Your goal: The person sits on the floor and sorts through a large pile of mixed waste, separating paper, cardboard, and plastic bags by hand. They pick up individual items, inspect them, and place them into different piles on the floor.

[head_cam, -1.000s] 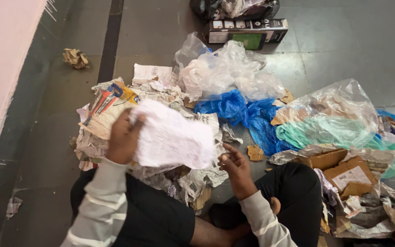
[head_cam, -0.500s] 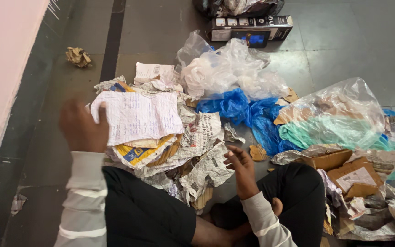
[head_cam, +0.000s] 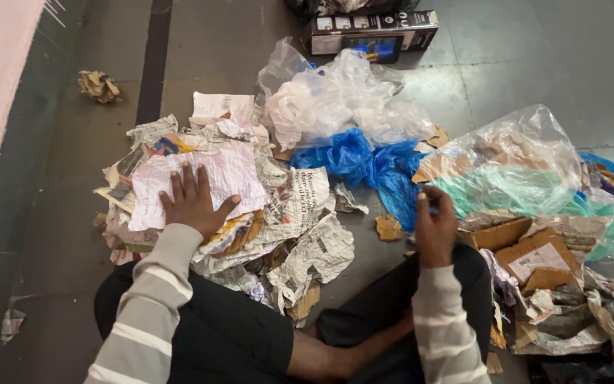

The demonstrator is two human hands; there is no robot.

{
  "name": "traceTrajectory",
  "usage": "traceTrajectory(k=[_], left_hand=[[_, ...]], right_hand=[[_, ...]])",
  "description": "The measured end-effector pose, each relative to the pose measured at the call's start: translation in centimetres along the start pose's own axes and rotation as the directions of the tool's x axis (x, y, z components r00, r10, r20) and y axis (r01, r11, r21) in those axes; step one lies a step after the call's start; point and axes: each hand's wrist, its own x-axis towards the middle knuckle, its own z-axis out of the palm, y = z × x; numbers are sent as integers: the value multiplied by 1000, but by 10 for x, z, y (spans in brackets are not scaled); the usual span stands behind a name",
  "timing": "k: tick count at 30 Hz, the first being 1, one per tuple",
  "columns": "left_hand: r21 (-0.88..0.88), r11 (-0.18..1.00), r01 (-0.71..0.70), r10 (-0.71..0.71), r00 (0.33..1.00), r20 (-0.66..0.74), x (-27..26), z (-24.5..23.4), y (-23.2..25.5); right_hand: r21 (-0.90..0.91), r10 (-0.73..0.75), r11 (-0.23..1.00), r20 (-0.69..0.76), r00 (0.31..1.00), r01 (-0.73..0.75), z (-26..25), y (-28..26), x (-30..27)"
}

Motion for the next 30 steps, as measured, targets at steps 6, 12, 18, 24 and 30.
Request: traceTrajectory(k=[6,12,18,24,30], left_hand=[[132,991,-34,9,983,185,21,41,-7],[188,981,-47,-11,956,293,29,56,-13],[218,975,-49,-21,951,308,27,55,-11],[228,967,-110,51,967,251,17,32,-11],[-37,986,-163,154,971,-181,-8,-17,-16]], right_hand=[[-828,-50,547,117,992,125,-29,33,43],[-912,163,406,134,978,58,-29,77,69],[-913,83,401,112,990,70,-27,91,69],[-835,-295,530,-23,955,144,-28,43,52],[-793,-426,595,-171,889,133,-28,-11,47]])
